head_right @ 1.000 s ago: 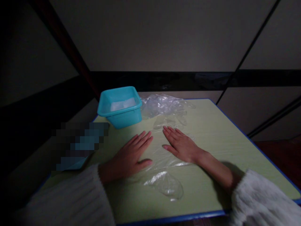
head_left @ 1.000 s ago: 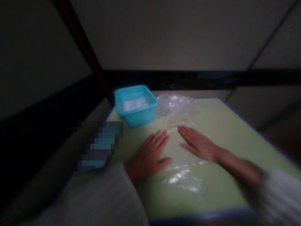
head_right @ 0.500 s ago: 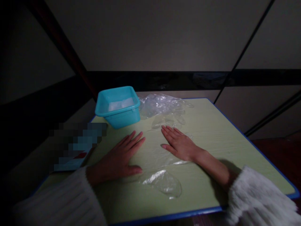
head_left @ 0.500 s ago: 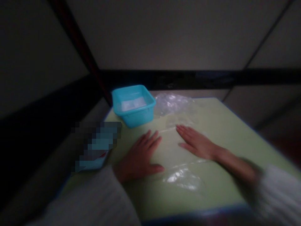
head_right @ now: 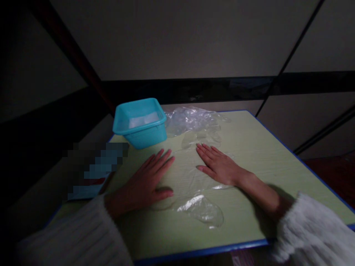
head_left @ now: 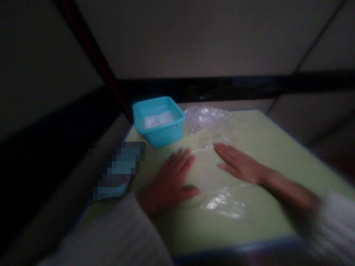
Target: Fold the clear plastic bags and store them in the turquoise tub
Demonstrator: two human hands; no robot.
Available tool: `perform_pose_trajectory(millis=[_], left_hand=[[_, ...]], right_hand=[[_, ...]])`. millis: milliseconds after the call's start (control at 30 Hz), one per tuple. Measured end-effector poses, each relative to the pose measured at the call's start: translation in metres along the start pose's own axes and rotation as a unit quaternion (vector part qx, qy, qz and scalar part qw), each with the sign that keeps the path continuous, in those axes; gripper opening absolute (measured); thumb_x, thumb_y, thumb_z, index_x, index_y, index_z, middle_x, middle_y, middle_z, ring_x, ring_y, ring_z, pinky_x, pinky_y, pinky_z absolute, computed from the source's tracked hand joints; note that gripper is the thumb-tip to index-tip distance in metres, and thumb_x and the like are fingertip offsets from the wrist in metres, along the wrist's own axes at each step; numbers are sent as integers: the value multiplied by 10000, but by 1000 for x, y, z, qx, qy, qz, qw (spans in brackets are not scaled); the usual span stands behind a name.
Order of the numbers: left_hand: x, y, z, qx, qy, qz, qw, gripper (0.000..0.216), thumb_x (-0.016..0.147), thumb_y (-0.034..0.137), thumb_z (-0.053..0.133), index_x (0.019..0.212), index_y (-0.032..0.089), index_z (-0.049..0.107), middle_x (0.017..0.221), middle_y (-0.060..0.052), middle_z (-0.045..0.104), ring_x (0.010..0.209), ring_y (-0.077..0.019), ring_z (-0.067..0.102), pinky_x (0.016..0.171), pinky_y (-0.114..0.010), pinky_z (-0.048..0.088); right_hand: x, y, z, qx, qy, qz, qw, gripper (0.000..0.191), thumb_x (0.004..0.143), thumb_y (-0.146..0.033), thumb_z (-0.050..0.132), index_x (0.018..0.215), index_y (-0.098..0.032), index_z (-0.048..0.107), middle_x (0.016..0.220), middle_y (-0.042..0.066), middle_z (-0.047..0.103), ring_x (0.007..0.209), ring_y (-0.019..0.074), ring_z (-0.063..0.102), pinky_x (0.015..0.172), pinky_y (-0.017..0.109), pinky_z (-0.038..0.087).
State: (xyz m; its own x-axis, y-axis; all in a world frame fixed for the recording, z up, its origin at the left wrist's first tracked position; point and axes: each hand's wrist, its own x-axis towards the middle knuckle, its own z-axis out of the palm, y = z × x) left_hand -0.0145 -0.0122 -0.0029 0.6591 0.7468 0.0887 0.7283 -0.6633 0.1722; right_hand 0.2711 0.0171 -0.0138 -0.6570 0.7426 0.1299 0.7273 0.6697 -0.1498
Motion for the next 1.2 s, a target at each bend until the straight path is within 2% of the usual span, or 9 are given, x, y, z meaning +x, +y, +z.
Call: perform_pose_trajectory(millis=[200,400,600,1200], left_hand=[[10,17,7,-44,37,12,998,723,879,520,473,1422,83,282,1518,-189,218,1421,-288,134,1135,-468,212],[16,27,15,-22,17,35,999,736,883,522,469,1408,33,306,1514,-202,220,1420,-279,144,1151,-432,190],[15,26,13,1,12,26,1000,747,875,552,460,1424,70,301,1523,-168,218,1417,-302,143,1142,-463,174],[1,10,12,32,-2,-2,999,768,860,576,474,1457,146,256,1541,-76,210,1420,-321,103,1135,-453,190]], right_hand=[[-3,4,3,3,15,-7,1000,657,956,-529,286,1499,-228,72,1527,82,181,1390,268,209,1140,474,205],[-3,3,1,-9,-6,1,1000,654,960,-533,253,1494,-175,133,1520,115,201,1398,248,190,1140,462,201],[-4,6,1,-8,-3,21,1000,677,948,-560,261,1493,-175,139,1518,116,206,1397,260,191,1136,482,201],[-15,32,-1,-36,2,66,997,685,941,-581,245,1491,-185,144,1518,102,226,1393,259,195,1125,481,214]])
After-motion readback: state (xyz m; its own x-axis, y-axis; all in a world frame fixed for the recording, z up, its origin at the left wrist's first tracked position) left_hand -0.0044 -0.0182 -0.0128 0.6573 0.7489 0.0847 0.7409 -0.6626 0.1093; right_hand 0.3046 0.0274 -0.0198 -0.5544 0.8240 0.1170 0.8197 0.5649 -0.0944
